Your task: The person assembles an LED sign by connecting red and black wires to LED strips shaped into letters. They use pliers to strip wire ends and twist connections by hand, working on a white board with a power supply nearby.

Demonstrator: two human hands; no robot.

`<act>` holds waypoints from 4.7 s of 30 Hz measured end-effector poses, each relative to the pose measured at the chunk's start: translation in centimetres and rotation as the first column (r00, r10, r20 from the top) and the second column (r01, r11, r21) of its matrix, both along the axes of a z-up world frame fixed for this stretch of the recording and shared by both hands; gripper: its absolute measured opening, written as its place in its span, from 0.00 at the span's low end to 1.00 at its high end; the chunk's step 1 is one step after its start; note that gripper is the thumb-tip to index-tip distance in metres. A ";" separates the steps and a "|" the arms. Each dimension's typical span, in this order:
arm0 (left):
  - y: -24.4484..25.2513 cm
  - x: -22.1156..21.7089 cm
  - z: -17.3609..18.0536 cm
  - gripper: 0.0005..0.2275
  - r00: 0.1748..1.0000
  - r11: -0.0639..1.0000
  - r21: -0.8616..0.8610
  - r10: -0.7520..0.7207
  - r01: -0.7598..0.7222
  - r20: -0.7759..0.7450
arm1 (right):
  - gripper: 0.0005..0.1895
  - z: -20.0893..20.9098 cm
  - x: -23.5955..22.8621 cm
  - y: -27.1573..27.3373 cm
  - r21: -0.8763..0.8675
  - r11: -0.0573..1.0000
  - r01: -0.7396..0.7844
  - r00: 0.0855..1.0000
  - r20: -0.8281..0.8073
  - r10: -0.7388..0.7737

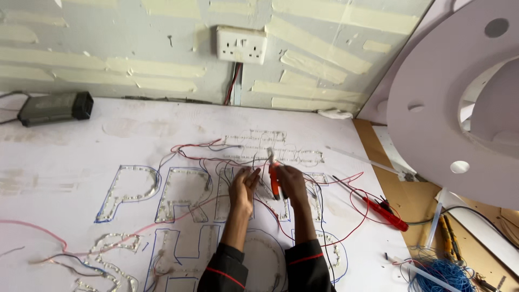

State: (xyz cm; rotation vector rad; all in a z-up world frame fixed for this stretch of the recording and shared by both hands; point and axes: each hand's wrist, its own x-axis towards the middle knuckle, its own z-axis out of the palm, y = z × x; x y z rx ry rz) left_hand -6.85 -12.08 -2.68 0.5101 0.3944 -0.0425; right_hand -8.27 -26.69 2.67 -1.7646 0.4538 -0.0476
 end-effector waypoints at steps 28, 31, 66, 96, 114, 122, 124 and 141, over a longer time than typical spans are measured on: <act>-0.4 -2.2 4.9 0.16 0.964 0.235 0.972 -0.254 -0.020 0.082 | 0.16 -5.0 2.2 -1.8 0.666 0.737 -0.113 0.990 0.136 0.029; -0.7 -2.2 5.1 0.13 0.983 0.266 0.960 -0.132 -0.086 0.125 | 0.12 -5.0 2.0 -0.8 0.593 0.791 -0.153 0.988 0.098 0.117; 1.2 0.7 1.6 0.13 0.986 0.929 0.345 -0.158 0.132 0.046 | 0.17 4.1 -1.8 0.1 -0.029 0.902 -0.431 0.856 -0.330 0.398; 0.5 2.1 -0.5 0.14 0.978 0.986 0.140 -0.116 0.092 0.173 | 0.22 2.9 -0.7 -0.1 0.666 0.704 -0.248 0.889 -0.132 0.438; 0.2 1.6 1.1 0.11 0.973 0.956 0.292 -0.071 0.003 0.220 | 0.27 6.2 -3.3 3.7 -0.474 0.711 -0.519 0.835 -0.458 0.304; 0.0 1.7 0.9 0.10 0.978 0.952 0.301 -0.005 -0.060 0.210 | 0.25 7.2 -4.1 4.9 -0.396 0.709 -0.584 0.782 -0.509 0.359; 0.1 1.6 1.1 0.10 0.978 0.948 0.313 0.000 -0.066 0.209 | 0.24 7.6 -3.9 4.8 -0.372 0.719 -0.588 0.775 -0.515 0.367; -0.5 2.6 -0.9 0.09 0.989 0.844 0.532 -0.021 -0.060 0.144 | 0.18 4.5 0.4 4.1 -0.404 0.765 -0.501 0.829 -0.477 0.291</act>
